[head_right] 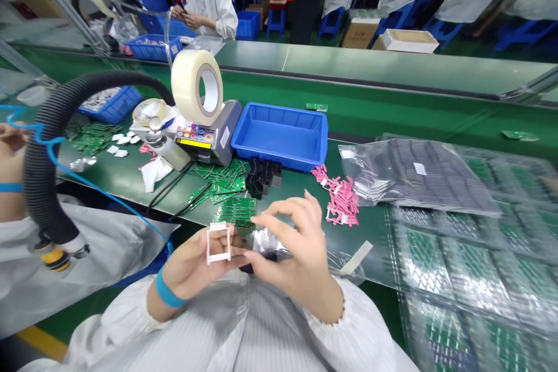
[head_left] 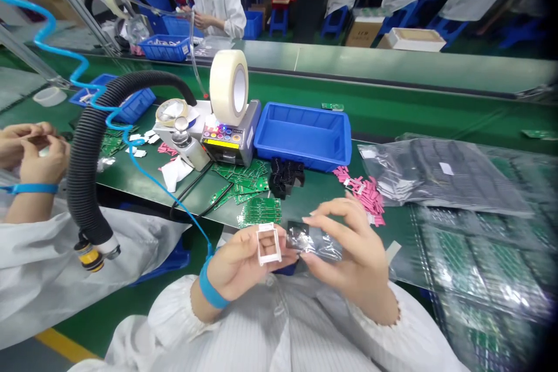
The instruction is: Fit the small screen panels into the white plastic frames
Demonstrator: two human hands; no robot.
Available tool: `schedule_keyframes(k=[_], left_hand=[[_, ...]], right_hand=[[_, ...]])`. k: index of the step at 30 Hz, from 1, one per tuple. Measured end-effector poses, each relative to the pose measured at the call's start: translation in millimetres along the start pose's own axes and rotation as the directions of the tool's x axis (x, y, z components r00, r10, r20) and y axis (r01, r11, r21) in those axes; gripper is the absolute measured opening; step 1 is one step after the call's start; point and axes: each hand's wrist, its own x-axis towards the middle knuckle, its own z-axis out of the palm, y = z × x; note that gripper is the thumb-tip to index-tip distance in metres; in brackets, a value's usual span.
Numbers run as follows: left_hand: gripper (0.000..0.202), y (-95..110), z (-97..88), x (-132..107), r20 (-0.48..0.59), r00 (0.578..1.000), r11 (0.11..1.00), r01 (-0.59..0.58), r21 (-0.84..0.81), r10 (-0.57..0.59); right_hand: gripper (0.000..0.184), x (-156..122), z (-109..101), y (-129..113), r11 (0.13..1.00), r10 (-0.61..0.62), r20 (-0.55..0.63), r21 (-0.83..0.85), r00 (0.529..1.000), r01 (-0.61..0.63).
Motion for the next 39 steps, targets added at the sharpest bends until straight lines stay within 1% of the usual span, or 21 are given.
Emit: schedule_keyframes(k=[2,4,8,11,14,18,21,23,26,28,31,35,37,39], left_hand=[[0.036,-3,-1.3,1,-0.029,0.999,0.995,-0.042,0.094,0.045],[0.038,-6,-1.7,0,-0.041,0.996,0.982,-0.075,0.174,0.083],[0.037,-6,-2.7,-1,-0.008,0.992,0.961,-0.117,0.252,0.123],[0.036,-6,-4.3,0,0.023,0.988,0.949,-0.153,0.277,0.153],[0.034,-7,-5.4,2,0.036,0.983,0.946,-0.185,0.267,0.182],[0.035,-8,-6.5,3,0.015,0.989,0.950,-0.147,0.275,0.149],[0.039,-9,-7.7,4,0.012,0.990,0.945,-0.139,0.296,0.142],[0.038,-11,-7.8,5,-0.019,0.985,0.948,-0.161,0.274,0.173],[0.036,-15,-6.8,7,-0.114,0.966,0.956,-0.206,0.209,0.233],[0.035,-18,-6.7,9,-0.160,0.963,0.967,-0.188,0.174,0.216],[0.033,-20,-8.9,11,-0.154,0.976,0.981,-0.131,0.139,0.152],[0.035,-18,-12.8,12,-0.115,0.990,0.985,-0.064,0.162,0.083],[0.038,-17,-13.0,14,-0.115,0.991,0.981,-0.051,0.187,0.073],[0.037,-17,-11.8,16,-0.118,0.989,0.979,-0.064,0.195,0.088]], right_hand=[[0.016,4,-3,-8,0.995,-0.049,-0.009,-0.089,0.999,0.048],[0.016,5,-4,-15,0.986,-0.091,0.025,-0.137,0.996,0.093],[0.023,3,-2,-19,0.987,-0.120,0.064,-0.102,0.991,0.126],[0.025,0,-1,-17,0.986,-0.126,0.068,-0.098,0.990,0.132],[0.025,-1,-4,-13,0.976,-0.166,0.099,-0.124,0.981,0.178],[0.029,0,-11,-8,0.956,-0.218,0.203,-0.151,0.955,0.251],[0.030,0,-13,-11,0.946,-0.222,0.204,-0.193,0.954,0.261],[0.027,-1,-10,-16,0.943,-0.194,0.184,-0.235,0.964,0.235],[0.025,-5,-2,-24,0.954,-0.125,0.169,-0.251,0.978,0.165],[0.025,-7,3,-25,0.962,-0.084,0.172,-0.242,0.982,0.125],[0.025,-9,6,-20,0.979,-0.041,0.166,-0.191,0.985,0.073],[0.026,-9,2,-12,0.999,0.027,0.156,-0.050,0.987,-0.020],[0.025,-8,1,-9,0.997,0.070,0.163,-0.026,0.984,-0.067],[0.022,-8,2,-7,0.996,0.093,0.175,-0.025,0.980,-0.090]])
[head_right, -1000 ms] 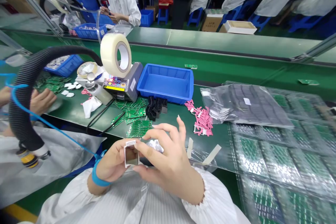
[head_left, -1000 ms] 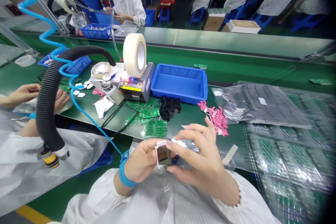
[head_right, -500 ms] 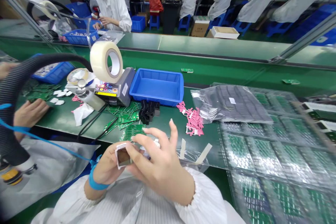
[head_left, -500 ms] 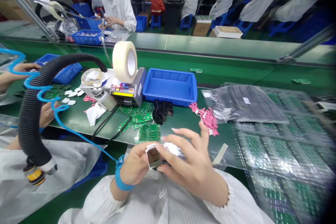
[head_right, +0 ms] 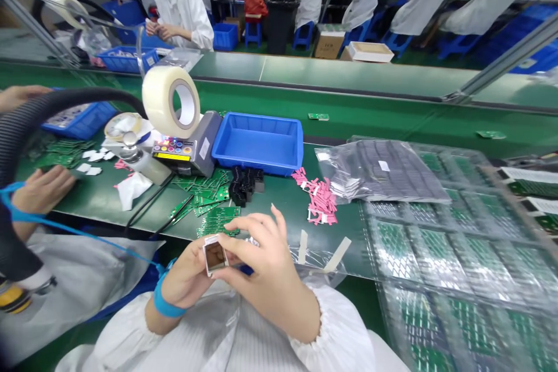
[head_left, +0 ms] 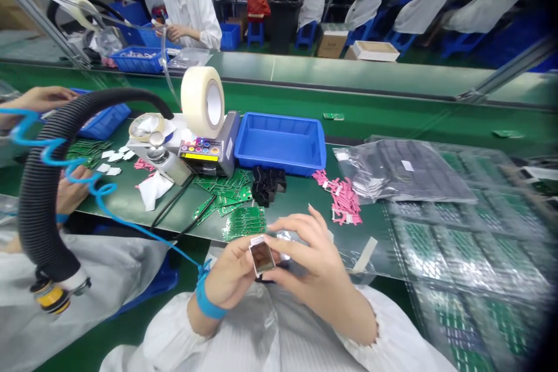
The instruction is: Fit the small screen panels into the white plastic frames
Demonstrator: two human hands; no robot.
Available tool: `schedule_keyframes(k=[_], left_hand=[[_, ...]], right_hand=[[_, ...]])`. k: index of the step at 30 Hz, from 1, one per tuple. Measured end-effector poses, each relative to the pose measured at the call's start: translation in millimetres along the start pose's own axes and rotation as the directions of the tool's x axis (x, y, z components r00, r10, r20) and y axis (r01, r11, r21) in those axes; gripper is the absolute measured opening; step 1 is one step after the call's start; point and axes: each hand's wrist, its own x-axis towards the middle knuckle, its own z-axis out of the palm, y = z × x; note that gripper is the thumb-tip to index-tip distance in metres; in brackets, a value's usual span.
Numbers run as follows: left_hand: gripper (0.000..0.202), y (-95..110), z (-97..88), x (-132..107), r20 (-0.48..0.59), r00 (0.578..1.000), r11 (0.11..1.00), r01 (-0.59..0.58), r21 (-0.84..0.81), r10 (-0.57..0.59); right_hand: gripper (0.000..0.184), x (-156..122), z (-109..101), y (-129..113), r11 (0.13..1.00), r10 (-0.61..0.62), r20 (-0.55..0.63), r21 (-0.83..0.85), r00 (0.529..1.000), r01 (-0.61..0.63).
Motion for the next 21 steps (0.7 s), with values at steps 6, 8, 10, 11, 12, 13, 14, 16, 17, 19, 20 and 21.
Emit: schedule_keyframes(k=[6,8,10,11,12,13,14,16,17,19,20,21], left_hand=[[0.030,-2,1.4,1,-0.055,0.998,0.991,-0.025,-0.128,0.018],[0.027,-5,-2.8,2,-0.096,0.995,0.981,-0.020,-0.193,0.001],[0.023,-7,-9.3,4,-0.098,0.995,0.971,0.007,-0.241,-0.032],[0.022,-8,-13.1,5,-0.085,0.995,0.965,0.024,-0.263,-0.048],[0.022,-9,-17.1,6,-0.069,0.996,0.957,0.039,-0.287,-0.061],[0.022,-10,-21.2,7,-0.051,0.996,0.949,0.050,-0.312,-0.069],[0.023,-11,-25.1,8,-0.034,0.997,0.941,0.057,-0.334,-0.072],[0.026,-12,-31.7,8,-0.003,0.998,0.932,0.060,-0.358,-0.066],[0.026,-12,-34.1,7,0.006,0.999,0.931,0.052,-0.360,-0.054],[0.027,-14,-36.9,7,0.024,0.999,0.934,0.042,-0.356,-0.036],[0.026,-15,-37.3,6,0.027,0.999,0.934,0.040,-0.354,-0.033],[0.026,-17,-37.4,6,0.027,0.999,0.934,0.043,-0.354,-0.036]], right_hand=[[0.036,-3,12,-11,0.965,-0.050,0.096,-0.253,0.994,0.073],[0.061,-5,18,-17,0.909,-0.044,0.195,-0.398,0.980,0.120],[0.079,-6,19,-16,0.884,-0.011,0.275,-0.446,0.961,0.138],[0.080,-5,17,-10,0.896,0.002,0.296,-0.426,0.955,0.130],[0.076,-3,13,-1,0.918,0.025,0.302,-0.384,0.953,0.098],[0.069,0,7,12,0.939,0.076,0.285,-0.343,0.955,0.028],[0.060,3,0,28,0.947,0.155,0.247,-0.314,0.956,-0.072],[0.043,12,-13,71,0.874,0.409,0.088,-0.325,0.909,-0.362],[0.039,16,-19,94,0.826,0.475,0.024,-0.358,0.880,-0.436],[0.033,25,-24,140,0.762,0.546,-0.030,-0.397,0.837,-0.511],[0.028,29,-24,160,0.738,0.570,-0.039,-0.415,0.821,-0.532],[0.026,31,-22,177,0.715,0.589,-0.046,-0.435,0.807,-0.546]])
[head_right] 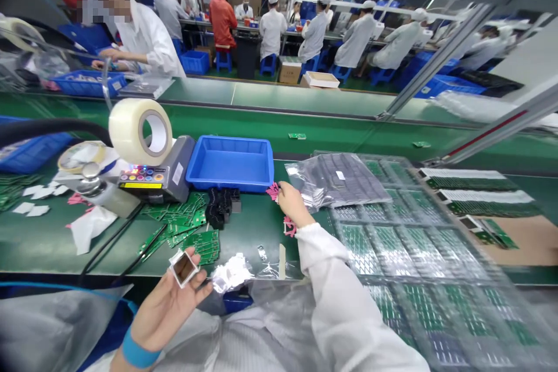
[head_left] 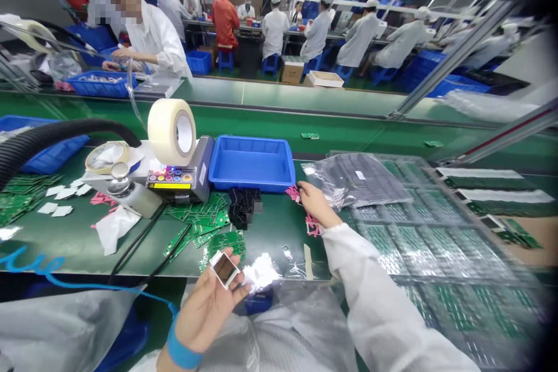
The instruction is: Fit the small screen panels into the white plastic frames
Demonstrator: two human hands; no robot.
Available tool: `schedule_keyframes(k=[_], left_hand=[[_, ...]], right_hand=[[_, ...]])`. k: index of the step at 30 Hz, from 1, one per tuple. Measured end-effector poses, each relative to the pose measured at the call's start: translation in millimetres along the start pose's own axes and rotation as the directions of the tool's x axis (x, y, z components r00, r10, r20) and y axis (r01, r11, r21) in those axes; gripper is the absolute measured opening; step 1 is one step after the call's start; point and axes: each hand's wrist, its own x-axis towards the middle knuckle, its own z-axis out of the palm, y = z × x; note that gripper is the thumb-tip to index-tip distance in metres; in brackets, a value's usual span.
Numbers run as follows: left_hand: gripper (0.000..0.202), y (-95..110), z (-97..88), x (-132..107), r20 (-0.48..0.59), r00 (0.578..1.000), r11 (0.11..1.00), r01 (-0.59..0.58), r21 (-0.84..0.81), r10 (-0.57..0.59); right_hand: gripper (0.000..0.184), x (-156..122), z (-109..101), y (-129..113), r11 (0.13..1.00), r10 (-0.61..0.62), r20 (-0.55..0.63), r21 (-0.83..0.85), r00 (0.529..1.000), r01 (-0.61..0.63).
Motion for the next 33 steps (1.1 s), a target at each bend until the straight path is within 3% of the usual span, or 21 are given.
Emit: schedule_keyframes(k=[3,8,13,19,22,25,30,33], left_hand=[[0.026,-4,-0.2,-1,-0.031,0.999,1.000,0.016,-0.020,-0.016],[0.026,-5,0.5,-4,-0.063,0.997,0.998,0.046,-0.041,-0.048],[0.026,-2,3.1,-4,-0.068,0.996,0.997,0.059,-0.054,-0.062],[0.026,-1,4.2,-4,-0.067,0.996,0.996,0.049,-0.075,-0.054],[0.026,-2,3.1,-6,-0.062,0.997,0.995,0.047,-0.089,-0.053],[0.026,-4,1.7,-7,-0.092,0.994,0.994,0.045,-0.098,-0.054],[0.031,-7,-1.2,-4,-0.121,0.990,0.993,0.053,-0.103,-0.066],[0.031,-7,-1.8,-3,-0.110,0.992,0.993,0.053,-0.107,-0.065]], right_hand=[[0.030,20,20,14,0.994,0.069,-0.020,-0.087,0.997,-0.071],[0.042,18,37,11,0.937,0.234,-0.154,-0.229,0.960,-0.265],[0.049,22,40,15,0.841,0.398,-0.269,-0.276,0.877,-0.466],[0.040,44,34,32,0.779,0.469,-0.337,-0.278,0.816,-0.562],[0.038,49,32,40,0.794,0.458,-0.336,-0.263,0.823,-0.549],[0.039,49,30,49,0.845,0.410,-0.295,-0.234,0.863,-0.481],[0.031,49,19,56,0.966,0.216,-0.099,-0.120,0.971,-0.227],[0.027,48,13,53,0.996,0.088,-0.012,-0.012,0.996,-0.089]])
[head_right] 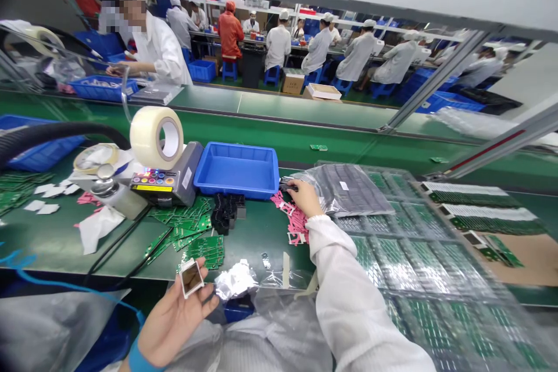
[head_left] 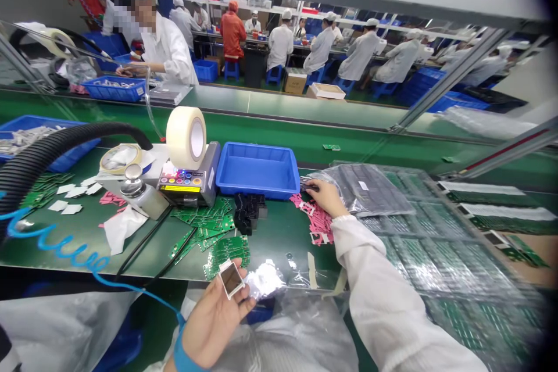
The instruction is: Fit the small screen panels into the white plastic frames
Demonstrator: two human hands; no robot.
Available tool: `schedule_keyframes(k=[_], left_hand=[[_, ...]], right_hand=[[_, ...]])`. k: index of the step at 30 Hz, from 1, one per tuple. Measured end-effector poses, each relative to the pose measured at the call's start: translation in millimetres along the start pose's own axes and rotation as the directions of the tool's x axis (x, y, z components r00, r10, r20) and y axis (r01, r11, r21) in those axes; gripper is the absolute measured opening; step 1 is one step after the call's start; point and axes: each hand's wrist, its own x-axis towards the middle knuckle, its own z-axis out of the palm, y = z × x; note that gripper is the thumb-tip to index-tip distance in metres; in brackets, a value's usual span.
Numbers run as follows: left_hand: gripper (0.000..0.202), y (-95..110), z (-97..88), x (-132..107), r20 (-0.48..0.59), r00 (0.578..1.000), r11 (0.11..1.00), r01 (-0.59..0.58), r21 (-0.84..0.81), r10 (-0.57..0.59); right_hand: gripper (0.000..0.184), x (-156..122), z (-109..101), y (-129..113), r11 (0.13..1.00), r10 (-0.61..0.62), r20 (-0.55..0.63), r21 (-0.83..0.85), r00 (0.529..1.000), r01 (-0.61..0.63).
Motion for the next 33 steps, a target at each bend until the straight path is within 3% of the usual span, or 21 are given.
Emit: schedule_keyframes(k=[5,9,12,16,20,23,27,31,33], left_hand=[[0.027,0,2.6,-4,0.068,0.998,1.000,0.001,0.029,-0.003],[0.026,1,10.0,-7,0.153,0.988,0.998,-0.002,0.068,-0.008],[0.028,1,17.2,-6,0.202,0.979,0.996,-0.029,0.079,0.012],[0.030,2,28.2,-3,0.244,0.969,0.991,-0.069,0.112,0.040],[0.030,2,42.6,-6,0.292,0.956,0.981,-0.079,0.179,0.024],[0.033,1,50.0,-12,0.316,0.949,0.972,-0.089,0.216,0.017],[0.035,1,51.5,-19,0.290,0.955,0.967,-0.131,0.218,0.064],[0.036,3,51.5,-22,0.274,0.955,0.950,-0.186,0.250,0.115],[0.035,3,51.8,-22,0.271,0.954,0.939,-0.206,0.276,0.130]], right_hand=[[0.026,-4,-7,-10,0.988,-0.041,-0.054,0.147,0.998,0.049],[0.023,-13,-22,-19,0.957,0.030,-0.188,0.289,0.982,0.026],[0.031,-35,-40,-37,0.898,0.086,-0.255,0.439,0.963,0.036],[0.034,-94,-64,-83,0.773,0.027,-0.173,0.628,0.985,0.089],[0.014,-153,-76,-134,0.586,-0.127,-0.003,0.807,0.992,0.078],[0.008,-174,-73,-158,0.553,-0.280,0.000,0.817,0.960,0.161],[0.010,-180,-63,-171,0.564,-0.392,-0.060,0.773,0.918,0.291],[0.017,-185,-58,-169,0.597,-0.551,-0.273,0.532,0.789,0.601],[0.024,-189,-56,-166,0.604,-0.595,-0.355,0.395,0.721,0.692]])
